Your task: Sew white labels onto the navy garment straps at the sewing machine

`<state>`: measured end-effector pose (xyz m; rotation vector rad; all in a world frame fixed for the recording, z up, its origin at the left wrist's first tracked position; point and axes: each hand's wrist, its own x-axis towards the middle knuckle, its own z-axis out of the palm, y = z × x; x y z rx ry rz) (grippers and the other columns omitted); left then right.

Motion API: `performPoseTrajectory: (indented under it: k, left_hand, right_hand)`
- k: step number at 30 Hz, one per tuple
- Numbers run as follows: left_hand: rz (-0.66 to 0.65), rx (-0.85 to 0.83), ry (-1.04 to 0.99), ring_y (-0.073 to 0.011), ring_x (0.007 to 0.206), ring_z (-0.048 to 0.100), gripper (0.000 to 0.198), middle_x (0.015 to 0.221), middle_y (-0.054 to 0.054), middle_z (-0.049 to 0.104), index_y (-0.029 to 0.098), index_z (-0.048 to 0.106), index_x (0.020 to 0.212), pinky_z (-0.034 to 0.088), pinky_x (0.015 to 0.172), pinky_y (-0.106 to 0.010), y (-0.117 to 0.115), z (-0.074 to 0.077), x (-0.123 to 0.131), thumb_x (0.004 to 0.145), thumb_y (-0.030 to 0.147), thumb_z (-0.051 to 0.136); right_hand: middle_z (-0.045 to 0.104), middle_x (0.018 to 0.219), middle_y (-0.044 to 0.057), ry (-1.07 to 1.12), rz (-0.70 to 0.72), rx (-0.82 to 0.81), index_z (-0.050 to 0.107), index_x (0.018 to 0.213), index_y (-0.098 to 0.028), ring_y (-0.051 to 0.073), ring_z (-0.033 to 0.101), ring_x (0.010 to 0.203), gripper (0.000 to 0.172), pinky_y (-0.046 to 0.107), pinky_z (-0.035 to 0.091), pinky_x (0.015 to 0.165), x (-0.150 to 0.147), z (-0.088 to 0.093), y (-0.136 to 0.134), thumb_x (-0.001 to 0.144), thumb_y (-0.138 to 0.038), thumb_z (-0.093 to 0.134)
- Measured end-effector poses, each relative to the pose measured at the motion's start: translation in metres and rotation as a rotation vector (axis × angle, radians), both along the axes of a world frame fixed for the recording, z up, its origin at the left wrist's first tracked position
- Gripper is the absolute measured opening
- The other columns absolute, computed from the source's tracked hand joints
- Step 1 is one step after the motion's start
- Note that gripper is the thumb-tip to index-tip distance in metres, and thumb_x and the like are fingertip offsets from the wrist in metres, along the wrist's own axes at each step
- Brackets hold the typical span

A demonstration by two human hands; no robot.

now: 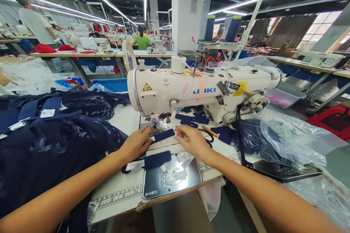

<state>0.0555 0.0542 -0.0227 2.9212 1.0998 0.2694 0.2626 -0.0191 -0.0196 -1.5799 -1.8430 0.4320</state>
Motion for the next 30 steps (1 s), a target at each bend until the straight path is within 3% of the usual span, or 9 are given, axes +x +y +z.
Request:
performPoseTrajectory:
  k: [2,4,12,17,23,26,30]
  left_hand:
    - [-0.095,0.135,0.062,-0.0225,0.084,0.052,0.018,0.095,-0.011,0.056,0.014,0.055,0.087,0.039,0.071,-0.034,0.002,0.0,0.0,0.079,0.012,0.039]
    - [-0.191,0.213,0.128,-0.0233,0.085,0.05,0.019,0.09,-0.01,0.057,0.014,0.057,0.077,0.037,0.071,-0.035,0.003,0.0,-0.001,0.079,0.01,0.039]
    - [-0.314,0.128,0.201,-0.0204,0.091,0.052,0.021,0.095,-0.01,0.059,0.013,0.056,0.09,0.029,0.084,-0.038,-0.011,-0.001,-0.025,0.077,0.008,0.041]
    - [-0.305,0.103,0.163,-0.0227,0.103,0.048,0.029,0.11,-0.012,0.055,0.011,0.052,0.102,0.026,0.088,-0.041,-0.016,-0.005,-0.032,0.078,0.007,0.036]
    - [-0.307,0.12,0.109,-0.0225,0.108,0.045,0.035,0.118,-0.012,0.051,0.01,0.047,0.111,0.029,0.086,-0.038,-0.014,-0.014,-0.032,0.078,0.006,0.036]
    - [-0.298,0.136,0.11,-0.0234,0.107,0.044,0.033,0.124,-0.013,0.046,0.01,0.048,0.11,0.03,0.085,-0.037,-0.014,-0.017,-0.03,0.079,0.008,0.037]
    - [-0.286,0.141,0.109,-0.0239,0.104,0.045,0.033,0.122,-0.013,0.047,0.01,0.047,0.111,0.032,0.082,-0.037,-0.014,-0.018,-0.028,0.08,0.011,0.037]
  right_hand:
    - [0.062,0.082,0.003,-0.335,-0.127,-0.048,0.059,0.083,-0.02,0.016,0.056,0.075,0.015,0.025,0.038,0.063,0.017,0.003,0.013,0.08,-0.025,0.045]
    - [0.062,0.082,0.004,-0.536,-0.209,-0.118,0.06,0.078,-0.021,0.018,0.057,0.077,0.018,0.026,0.036,0.062,0.026,0.004,0.027,0.081,-0.024,0.043]
    - [0.064,0.08,0.009,-0.634,-0.261,-0.252,0.058,0.074,-0.018,0.023,0.057,0.078,0.014,0.028,0.033,0.057,0.021,-0.01,0.059,0.076,-0.03,0.051]
    - [0.063,0.075,0.004,-0.565,-0.185,-0.287,0.053,0.069,-0.019,0.019,0.056,0.07,0.002,0.024,0.031,0.053,0.028,-0.015,0.074,0.069,-0.021,0.053]
    - [0.057,0.065,0.002,-0.486,-0.217,-0.2,0.046,0.066,-0.021,0.016,0.05,0.06,0.011,0.025,0.028,0.05,0.02,-0.012,0.059,0.076,-0.025,0.043]
    - [0.051,0.058,-0.001,-0.202,-0.115,-0.099,0.044,0.065,-0.021,0.014,0.045,0.055,0.017,0.025,0.029,0.051,0.0,-0.015,0.042,0.077,-0.031,0.04]
    - [0.044,0.049,-0.004,0.17,0.12,-0.21,0.042,0.055,-0.021,0.011,0.039,0.047,0.025,0.024,0.029,0.049,-0.03,-0.023,0.033,0.075,-0.036,0.044]
